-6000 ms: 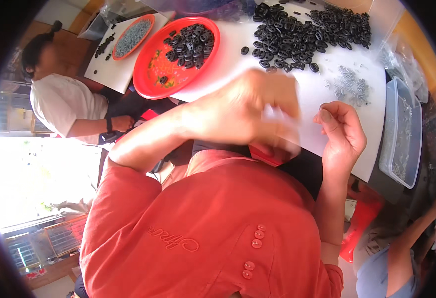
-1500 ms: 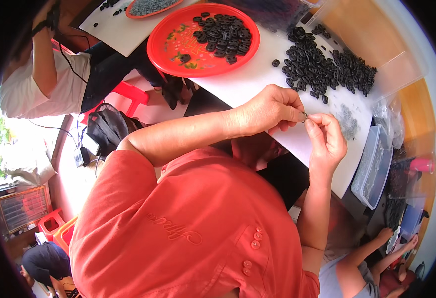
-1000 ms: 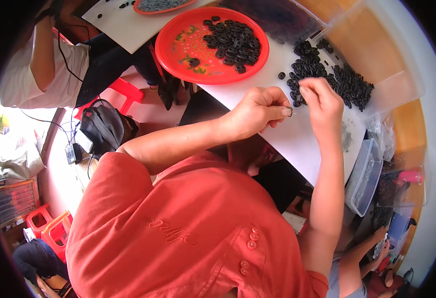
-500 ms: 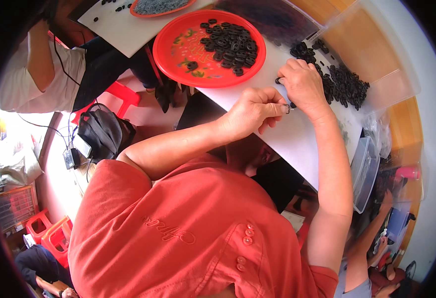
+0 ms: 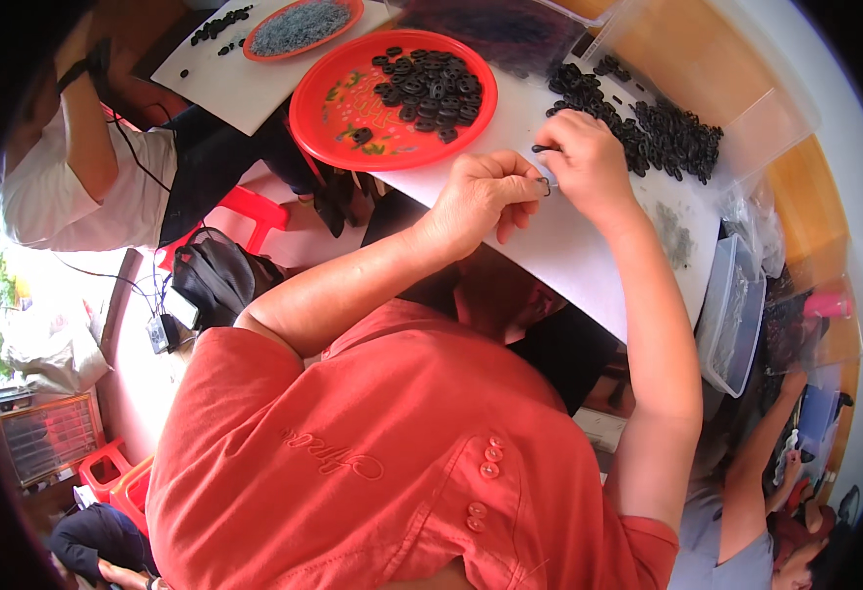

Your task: The person sits at a table and repeatedly picks up small black plastic rings and thin metal pins. They insert the pins through the center of the rings to assemble them, then place the finished units into a red plastic tray.

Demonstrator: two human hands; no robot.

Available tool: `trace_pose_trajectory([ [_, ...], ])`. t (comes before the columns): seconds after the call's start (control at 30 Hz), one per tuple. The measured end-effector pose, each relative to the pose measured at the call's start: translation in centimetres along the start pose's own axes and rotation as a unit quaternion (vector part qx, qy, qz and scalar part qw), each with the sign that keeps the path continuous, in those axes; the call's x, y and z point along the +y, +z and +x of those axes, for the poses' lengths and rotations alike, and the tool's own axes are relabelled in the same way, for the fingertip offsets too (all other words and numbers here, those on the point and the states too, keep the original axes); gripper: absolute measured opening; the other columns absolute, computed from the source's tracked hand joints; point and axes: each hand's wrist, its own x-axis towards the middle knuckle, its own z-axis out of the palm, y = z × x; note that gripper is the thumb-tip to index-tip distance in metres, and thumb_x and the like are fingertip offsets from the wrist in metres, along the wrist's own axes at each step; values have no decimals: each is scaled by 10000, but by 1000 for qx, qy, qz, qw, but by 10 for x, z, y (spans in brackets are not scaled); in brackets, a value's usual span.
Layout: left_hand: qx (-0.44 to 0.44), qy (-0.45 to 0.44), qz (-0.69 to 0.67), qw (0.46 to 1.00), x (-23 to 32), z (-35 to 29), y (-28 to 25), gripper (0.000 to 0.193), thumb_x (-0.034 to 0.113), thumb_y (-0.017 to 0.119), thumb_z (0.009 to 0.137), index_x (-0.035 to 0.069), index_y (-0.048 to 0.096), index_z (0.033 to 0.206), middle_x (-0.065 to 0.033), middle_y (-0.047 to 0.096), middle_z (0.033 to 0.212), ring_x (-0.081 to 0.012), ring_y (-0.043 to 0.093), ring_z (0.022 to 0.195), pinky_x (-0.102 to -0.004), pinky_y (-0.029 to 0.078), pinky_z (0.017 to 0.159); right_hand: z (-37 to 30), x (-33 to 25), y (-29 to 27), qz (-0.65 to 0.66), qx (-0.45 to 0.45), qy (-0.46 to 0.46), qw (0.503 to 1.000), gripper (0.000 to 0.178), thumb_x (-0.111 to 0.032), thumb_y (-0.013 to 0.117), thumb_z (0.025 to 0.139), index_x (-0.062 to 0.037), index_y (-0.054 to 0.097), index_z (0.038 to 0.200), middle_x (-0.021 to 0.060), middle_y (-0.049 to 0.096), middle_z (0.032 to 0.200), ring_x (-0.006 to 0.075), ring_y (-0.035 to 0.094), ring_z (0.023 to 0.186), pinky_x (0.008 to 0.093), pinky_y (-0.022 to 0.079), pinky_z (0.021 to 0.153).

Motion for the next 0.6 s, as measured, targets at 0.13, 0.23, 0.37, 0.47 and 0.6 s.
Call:
trace_pose_trajectory([
  [0.13,13,-4,-6,1000,0,0,8,128,110,626,899,-16,617,879,-58,620,714,-108,591,583,-236,437,453,-31,-22,-27,373,98,279,879,165,22,698,788,2,665,948,5,647,828,67,587,767,222,474,738],
  [0.23,16,18,-1,1000,0,2,19,128,106,624,895,-21,616,878,-63,621,719,-115,592,587,-240,438,456,-47,-36,-39,429,147,353,819,158,17,700,802,13,671,957,22,651,853,92,598,788,230,481,759],
  [0.37,26,17,-12,999,-3,12,33,126,105,624,892,-20,611,889,-69,625,736,-120,594,597,-246,441,459,-67,-35,-34,477,192,338,788,162,33,679,827,21,669,989,42,656,888,103,610,820,238,487,785],
  [0.47,24,9,-22,999,-6,17,38,127,107,627,890,-18,605,898,-71,628,746,-122,595,599,-249,443,460,-70,-36,-33,489,217,335,775,154,37,673,839,22,666,993,46,658,897,108,613,820,239,489,792],
  [0.6,16,10,-28,999,-8,19,41,129,108,629,889,-18,601,900,-68,627,740,-121,594,596,-249,447,462,-72,-33,-30,482,237,343,771,146,36,673,845,23,665,990,47,660,892,114,619,821,236,486,794],
])
